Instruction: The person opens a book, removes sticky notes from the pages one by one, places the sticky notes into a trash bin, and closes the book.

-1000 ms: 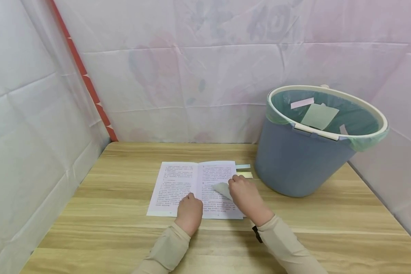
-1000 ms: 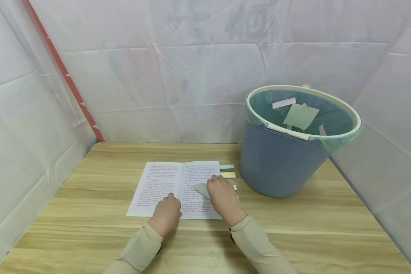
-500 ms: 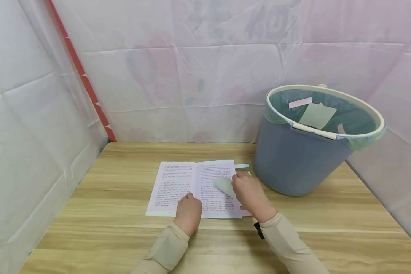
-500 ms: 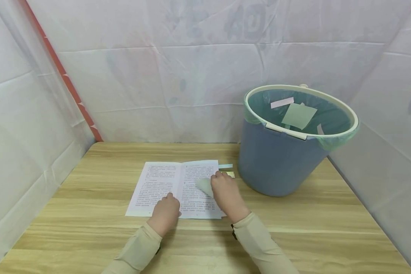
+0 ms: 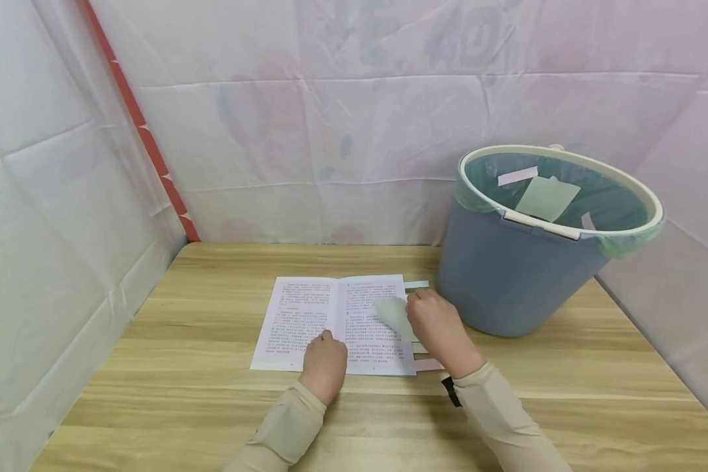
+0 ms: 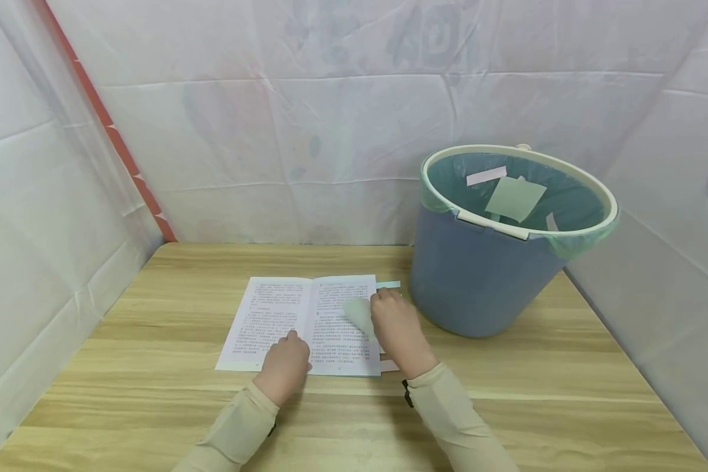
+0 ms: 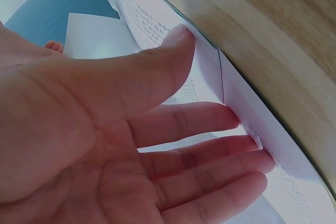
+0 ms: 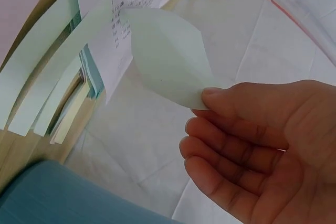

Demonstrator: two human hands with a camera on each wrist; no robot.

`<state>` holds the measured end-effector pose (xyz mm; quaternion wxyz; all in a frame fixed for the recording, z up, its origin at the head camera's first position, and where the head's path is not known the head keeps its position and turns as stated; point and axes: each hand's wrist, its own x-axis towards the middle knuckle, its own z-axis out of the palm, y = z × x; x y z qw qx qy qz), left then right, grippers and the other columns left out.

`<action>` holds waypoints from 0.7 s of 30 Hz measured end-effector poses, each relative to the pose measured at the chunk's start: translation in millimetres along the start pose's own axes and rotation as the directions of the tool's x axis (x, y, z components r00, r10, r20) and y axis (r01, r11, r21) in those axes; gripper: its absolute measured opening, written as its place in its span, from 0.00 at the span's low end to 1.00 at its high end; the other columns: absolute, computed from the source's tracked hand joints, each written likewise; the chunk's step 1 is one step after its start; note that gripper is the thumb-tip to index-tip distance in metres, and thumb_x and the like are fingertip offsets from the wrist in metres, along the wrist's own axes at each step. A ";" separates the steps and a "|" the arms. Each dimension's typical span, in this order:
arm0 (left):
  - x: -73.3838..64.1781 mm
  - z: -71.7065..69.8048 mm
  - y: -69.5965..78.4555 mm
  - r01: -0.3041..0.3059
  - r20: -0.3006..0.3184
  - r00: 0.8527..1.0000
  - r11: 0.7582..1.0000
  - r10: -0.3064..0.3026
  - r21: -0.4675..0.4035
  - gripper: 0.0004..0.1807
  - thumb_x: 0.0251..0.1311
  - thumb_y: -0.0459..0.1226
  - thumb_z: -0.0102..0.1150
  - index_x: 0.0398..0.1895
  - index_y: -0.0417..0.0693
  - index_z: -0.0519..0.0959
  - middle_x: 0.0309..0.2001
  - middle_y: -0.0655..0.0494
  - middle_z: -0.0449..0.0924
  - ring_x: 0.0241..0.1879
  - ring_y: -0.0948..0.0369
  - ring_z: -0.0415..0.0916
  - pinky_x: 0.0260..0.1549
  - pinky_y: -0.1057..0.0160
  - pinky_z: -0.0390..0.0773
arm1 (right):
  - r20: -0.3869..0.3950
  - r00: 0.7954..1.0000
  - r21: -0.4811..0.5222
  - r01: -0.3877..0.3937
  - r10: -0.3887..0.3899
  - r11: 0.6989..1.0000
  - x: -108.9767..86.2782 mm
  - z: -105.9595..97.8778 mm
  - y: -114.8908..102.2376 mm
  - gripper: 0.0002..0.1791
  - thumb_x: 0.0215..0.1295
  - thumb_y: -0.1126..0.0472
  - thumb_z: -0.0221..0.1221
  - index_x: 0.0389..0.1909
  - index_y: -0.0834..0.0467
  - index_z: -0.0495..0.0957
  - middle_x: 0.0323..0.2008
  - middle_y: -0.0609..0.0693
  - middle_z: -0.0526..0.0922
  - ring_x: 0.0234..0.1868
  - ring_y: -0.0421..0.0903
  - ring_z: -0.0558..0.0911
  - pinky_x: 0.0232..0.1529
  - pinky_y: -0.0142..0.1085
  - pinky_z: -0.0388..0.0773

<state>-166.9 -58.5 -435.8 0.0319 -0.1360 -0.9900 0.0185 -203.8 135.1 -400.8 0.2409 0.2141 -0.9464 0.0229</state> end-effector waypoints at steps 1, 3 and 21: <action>0.1 0.1 0.0 0.002 0.004 1.000 1.000 -0.002 -0.001 0.07 0.57 0.30 0.63 0.31 0.31 0.83 0.30 0.43 0.76 0.30 0.51 0.79 0.38 0.57 0.82 | -0.006 1.000 0.000 -0.002 0.002 1.000 0.0 -0.4 0.8 0.07 0.53 0.71 0.67 0.22 0.67 0.78 0.23 0.55 0.77 0.27 0.49 0.79 0.23 0.37 0.79; 0.3 0.5 0.1 0.005 0.002 1.000 1.000 -0.005 0.001 0.06 0.57 0.30 0.63 0.31 0.31 0.83 0.29 0.43 0.75 0.30 0.51 0.79 0.37 0.58 0.82 | -0.018 1.000 0.002 -0.007 0.007 1.000 0.3 -1.5 2.2 0.08 0.54 0.71 0.67 0.22 0.67 0.78 0.23 0.54 0.76 0.26 0.50 0.78 0.23 0.38 0.79; -0.2 -1.6 0.7 0.006 0.020 1.000 1.000 -0.006 -0.006 0.07 0.56 0.30 0.63 0.32 0.30 0.83 0.29 0.43 0.75 0.30 0.52 0.79 0.37 0.58 0.82 | -0.231 0.972 0.146 -0.012 0.046 0.989 1.4 -33.7 12.3 0.05 0.58 0.77 0.60 0.32 0.68 0.76 0.28 0.57 0.75 0.30 0.54 0.75 0.26 0.42 0.77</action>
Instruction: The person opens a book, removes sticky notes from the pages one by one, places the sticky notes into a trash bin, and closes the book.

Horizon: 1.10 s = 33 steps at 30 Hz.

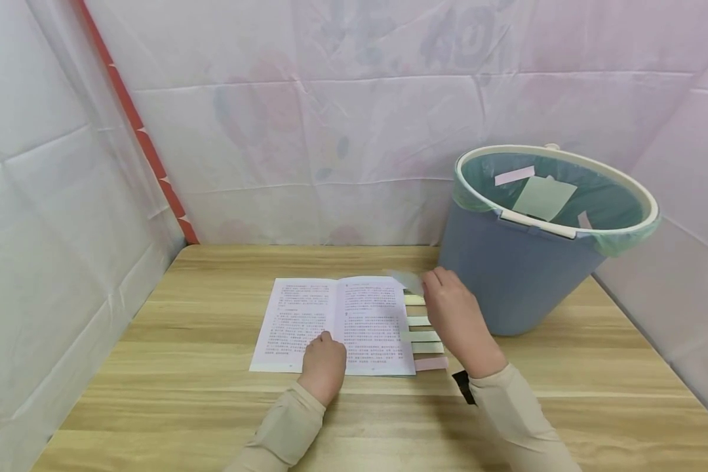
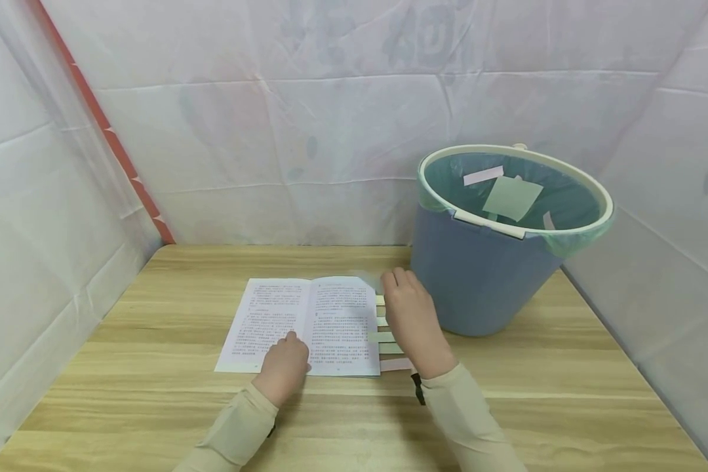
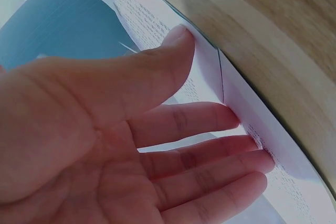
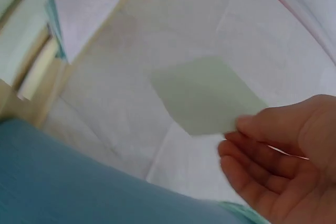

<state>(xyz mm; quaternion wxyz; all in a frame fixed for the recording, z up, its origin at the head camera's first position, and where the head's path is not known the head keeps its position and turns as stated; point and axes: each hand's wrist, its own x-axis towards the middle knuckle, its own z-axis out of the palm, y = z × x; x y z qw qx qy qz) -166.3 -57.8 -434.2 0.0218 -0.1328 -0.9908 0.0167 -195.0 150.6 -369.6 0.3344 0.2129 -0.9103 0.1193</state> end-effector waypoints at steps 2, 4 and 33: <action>-0.1 0.9 0.0 -0.006 -0.013 1.000 1.000 0.006 -0.004 0.07 0.56 0.29 0.63 0.31 0.30 0.82 0.29 0.43 0.74 0.30 0.52 0.78 0.37 0.58 0.82 | -0.098 0.995 0.044 0.040 -0.035 0.998 2.7 -7.9 1.5 0.08 0.56 0.79 0.59 0.36 0.69 0.76 0.30 0.58 0.76 0.32 0.55 0.75 0.29 0.44 0.78; -0.6 1.4 -0.2 -0.012 -0.028 1.000 1.000 0.012 -0.002 0.07 0.56 0.29 0.63 0.31 0.29 0.83 0.28 0.43 0.74 0.29 0.52 0.78 0.36 0.58 0.82 | -0.207 0.975 0.071 0.091 -0.075 0.993 5.9 -16.9 2.1 0.11 0.54 0.80 0.59 0.38 0.69 0.76 0.32 0.59 0.77 0.34 0.57 0.76 0.31 0.46 0.78; -1.7 4.0 -1.0 -0.030 -0.064 0.997 0.999 0.032 0.028 0.06 0.56 0.30 0.63 0.30 0.32 0.84 0.27 0.43 0.75 0.28 0.53 0.78 0.34 0.59 0.82 | -0.477 0.872 -0.037 -0.146 0.111 0.989 43.4 -113.9 59.6 0.09 0.65 0.74 0.52 0.38 0.76 0.80 0.36 0.71 0.77 0.39 0.68 0.73 0.43 0.56 0.70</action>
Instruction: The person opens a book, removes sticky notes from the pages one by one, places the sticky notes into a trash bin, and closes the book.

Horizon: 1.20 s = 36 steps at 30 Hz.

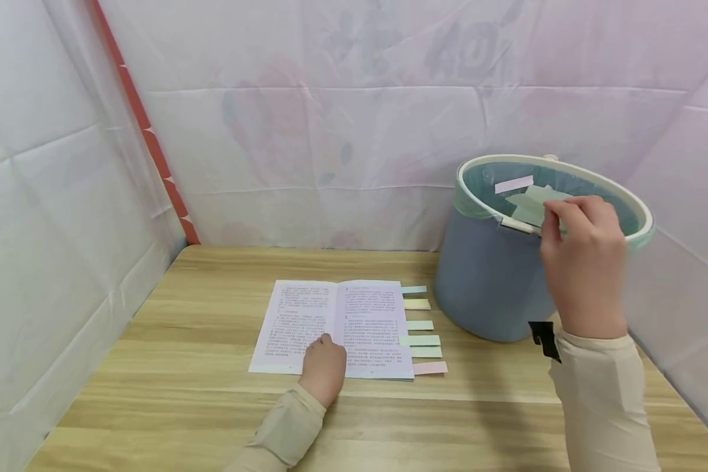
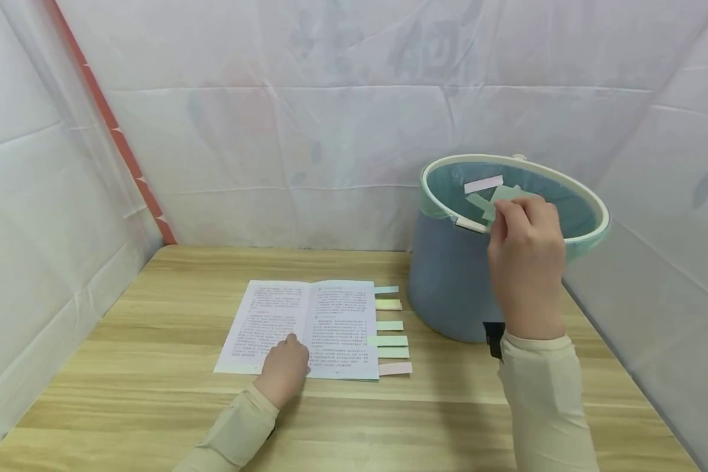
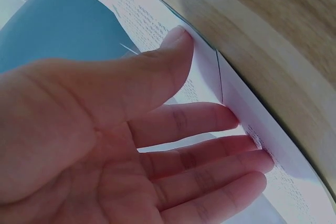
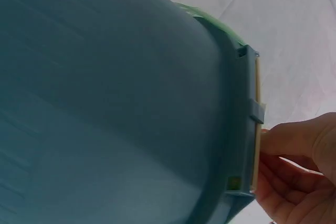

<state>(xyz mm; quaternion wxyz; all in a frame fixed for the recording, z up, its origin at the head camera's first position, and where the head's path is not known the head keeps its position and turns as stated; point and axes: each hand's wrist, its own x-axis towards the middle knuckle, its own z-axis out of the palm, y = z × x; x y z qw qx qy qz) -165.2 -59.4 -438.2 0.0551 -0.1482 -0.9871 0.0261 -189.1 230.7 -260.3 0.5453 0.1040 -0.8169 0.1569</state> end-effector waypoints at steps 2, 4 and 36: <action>-0.4 -1.1 0.0 -0.004 -0.004 1.000 1.000 0.004 -0.001 0.06 0.56 0.30 0.63 0.30 0.32 0.84 0.27 0.43 0.75 0.28 0.53 0.78 0.34 0.59 0.82 | 0.015 1.000 0.001 -0.009 0.009 1.000 0.0 2.6 2.3 0.09 0.64 0.76 0.52 0.38 0.77 0.80 0.36 0.71 0.76 0.39 0.69 0.73 0.43 0.57 0.69; -0.5 -1.6 -0.3 -0.006 -0.006 1.000 1.000 0.006 -0.001 0.06 0.56 0.30 0.63 0.30 0.33 0.84 0.27 0.43 0.76 0.28 0.53 0.78 0.34 0.59 0.82 | 0.026 0.999 0.004 -0.018 0.018 1.000 -0.2 4.5 3.6 0.08 0.63 0.77 0.53 0.38 0.77 0.79 0.36 0.72 0.76 0.39 0.69 0.73 0.43 0.57 0.69; 1.4 -2.6 1.1 0.027 0.061 0.998 1.000 -0.026 -0.011 0.18 0.55 0.42 0.68 0.33 0.32 0.84 0.32 0.41 0.77 0.32 0.50 0.79 0.38 0.59 0.82 | 0.760 0.507 0.276 0.315 -0.407 0.908 -142.7 90.2 -14.1 0.13 0.45 0.71 0.73 0.23 0.59 0.75 0.25 0.46 0.70 0.28 0.42 0.70 0.27 0.32 0.73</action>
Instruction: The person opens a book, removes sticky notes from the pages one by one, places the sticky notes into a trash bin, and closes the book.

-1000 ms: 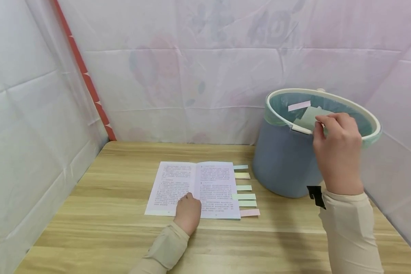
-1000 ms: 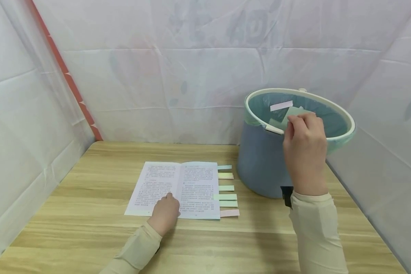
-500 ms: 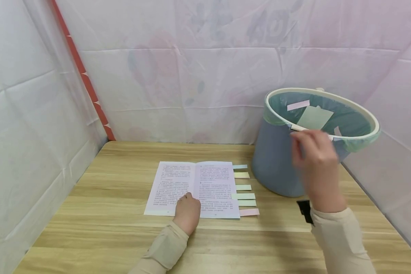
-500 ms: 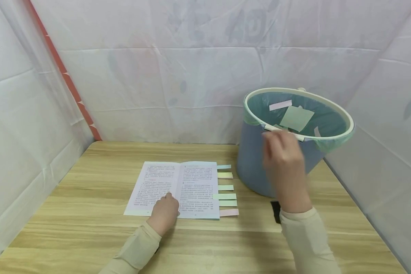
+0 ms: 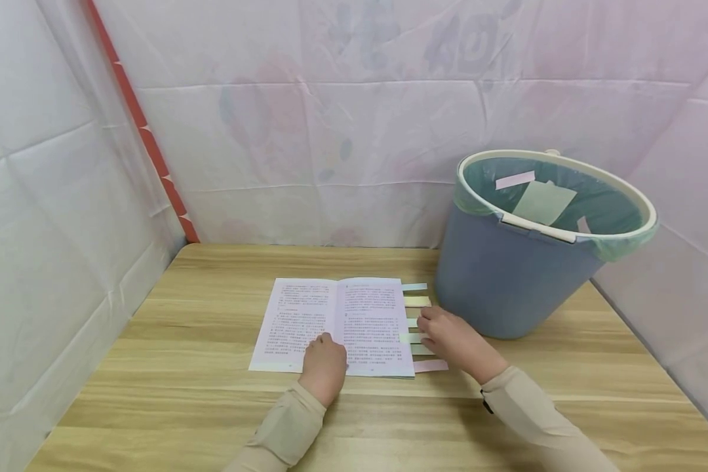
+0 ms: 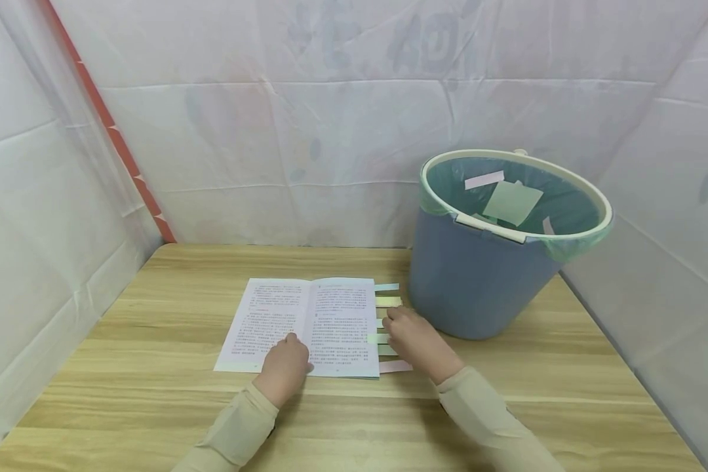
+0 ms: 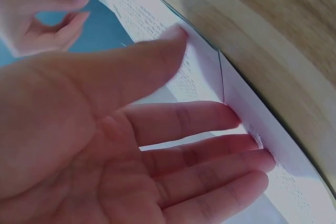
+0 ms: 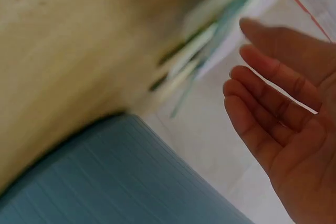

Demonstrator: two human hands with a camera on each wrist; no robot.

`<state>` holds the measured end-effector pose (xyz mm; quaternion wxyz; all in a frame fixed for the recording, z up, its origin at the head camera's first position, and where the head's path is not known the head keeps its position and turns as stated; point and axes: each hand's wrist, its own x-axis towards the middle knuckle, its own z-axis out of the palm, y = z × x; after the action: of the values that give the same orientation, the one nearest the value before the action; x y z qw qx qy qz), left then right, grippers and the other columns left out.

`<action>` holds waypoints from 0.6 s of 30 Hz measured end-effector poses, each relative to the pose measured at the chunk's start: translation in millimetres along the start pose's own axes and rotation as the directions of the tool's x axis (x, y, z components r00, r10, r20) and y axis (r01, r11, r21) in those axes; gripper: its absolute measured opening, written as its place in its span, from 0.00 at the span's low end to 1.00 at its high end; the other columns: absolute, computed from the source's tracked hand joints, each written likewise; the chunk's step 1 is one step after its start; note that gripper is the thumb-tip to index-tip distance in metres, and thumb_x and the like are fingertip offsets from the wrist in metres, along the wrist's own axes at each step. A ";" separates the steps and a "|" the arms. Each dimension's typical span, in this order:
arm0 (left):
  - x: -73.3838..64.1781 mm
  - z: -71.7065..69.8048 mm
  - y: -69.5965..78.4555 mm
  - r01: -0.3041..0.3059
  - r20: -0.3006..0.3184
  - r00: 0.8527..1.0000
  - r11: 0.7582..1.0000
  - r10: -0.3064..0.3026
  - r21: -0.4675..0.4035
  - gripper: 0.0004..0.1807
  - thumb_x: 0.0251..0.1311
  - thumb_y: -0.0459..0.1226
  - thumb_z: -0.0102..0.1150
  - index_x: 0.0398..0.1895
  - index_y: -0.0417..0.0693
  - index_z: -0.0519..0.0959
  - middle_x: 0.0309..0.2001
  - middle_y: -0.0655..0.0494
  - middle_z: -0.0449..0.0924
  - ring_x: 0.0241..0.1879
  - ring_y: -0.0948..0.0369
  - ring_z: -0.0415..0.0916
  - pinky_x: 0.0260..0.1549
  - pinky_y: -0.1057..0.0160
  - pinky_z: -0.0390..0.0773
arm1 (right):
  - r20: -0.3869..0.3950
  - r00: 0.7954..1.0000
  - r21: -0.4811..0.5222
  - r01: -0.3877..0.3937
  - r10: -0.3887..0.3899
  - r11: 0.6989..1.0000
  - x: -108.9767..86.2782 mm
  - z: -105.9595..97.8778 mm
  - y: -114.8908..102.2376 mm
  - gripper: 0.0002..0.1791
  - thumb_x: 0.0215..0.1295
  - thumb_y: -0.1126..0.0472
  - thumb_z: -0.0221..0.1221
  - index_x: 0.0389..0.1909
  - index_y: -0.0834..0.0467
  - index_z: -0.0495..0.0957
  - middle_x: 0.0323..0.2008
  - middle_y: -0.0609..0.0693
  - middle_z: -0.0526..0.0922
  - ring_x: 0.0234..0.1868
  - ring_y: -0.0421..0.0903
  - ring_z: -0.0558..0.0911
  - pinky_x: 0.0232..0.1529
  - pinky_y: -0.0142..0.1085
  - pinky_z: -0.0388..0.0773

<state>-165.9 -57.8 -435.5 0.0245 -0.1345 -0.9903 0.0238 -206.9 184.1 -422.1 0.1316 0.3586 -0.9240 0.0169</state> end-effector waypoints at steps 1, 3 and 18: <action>-0.1 0.0 0.3 0.009 0.006 1.000 1.000 -0.009 -0.004 0.20 0.54 0.45 0.68 0.33 0.32 0.84 0.32 0.41 0.78 0.33 0.50 0.80 0.39 0.59 0.82 | 0.014 1.000 -0.004 0.006 -0.006 1.000 0.3 3.6 0.4 0.14 0.44 0.70 0.73 0.23 0.59 0.75 0.25 0.46 0.69 0.28 0.42 0.70 0.27 0.33 0.73; 0.0 0.9 1.2 0.025 0.007 1.000 1.000 -0.025 -0.005 0.25 0.51 0.49 0.69 0.34 0.32 0.84 0.33 0.41 0.78 0.34 0.49 0.80 0.39 0.59 0.82 | 0.019 1.000 -0.008 0.018 -0.018 1.000 1.0 9.1 1.4 0.15 0.43 0.70 0.74 0.22 0.59 0.75 0.25 0.46 0.69 0.27 0.42 0.70 0.27 0.33 0.72; 0.9 2.4 6.0 0.060 -0.024 0.998 0.998 -0.060 0.014 0.31 0.46 0.54 0.69 0.36 0.31 0.84 0.40 0.35 0.80 0.42 0.43 0.81 0.42 0.55 0.82 | -0.046 0.994 -0.018 0.098 -0.099 0.995 2.3 18.6 2.3 0.10 0.52 0.68 0.69 0.22 0.56 0.76 0.21 0.45 0.67 0.24 0.39 0.63 0.25 0.29 0.65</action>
<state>-165.3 -51.9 -438.2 0.0376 -0.1049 -0.9934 0.0286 -214.4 182.0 -439.3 0.1567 0.4023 -0.9019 0.0116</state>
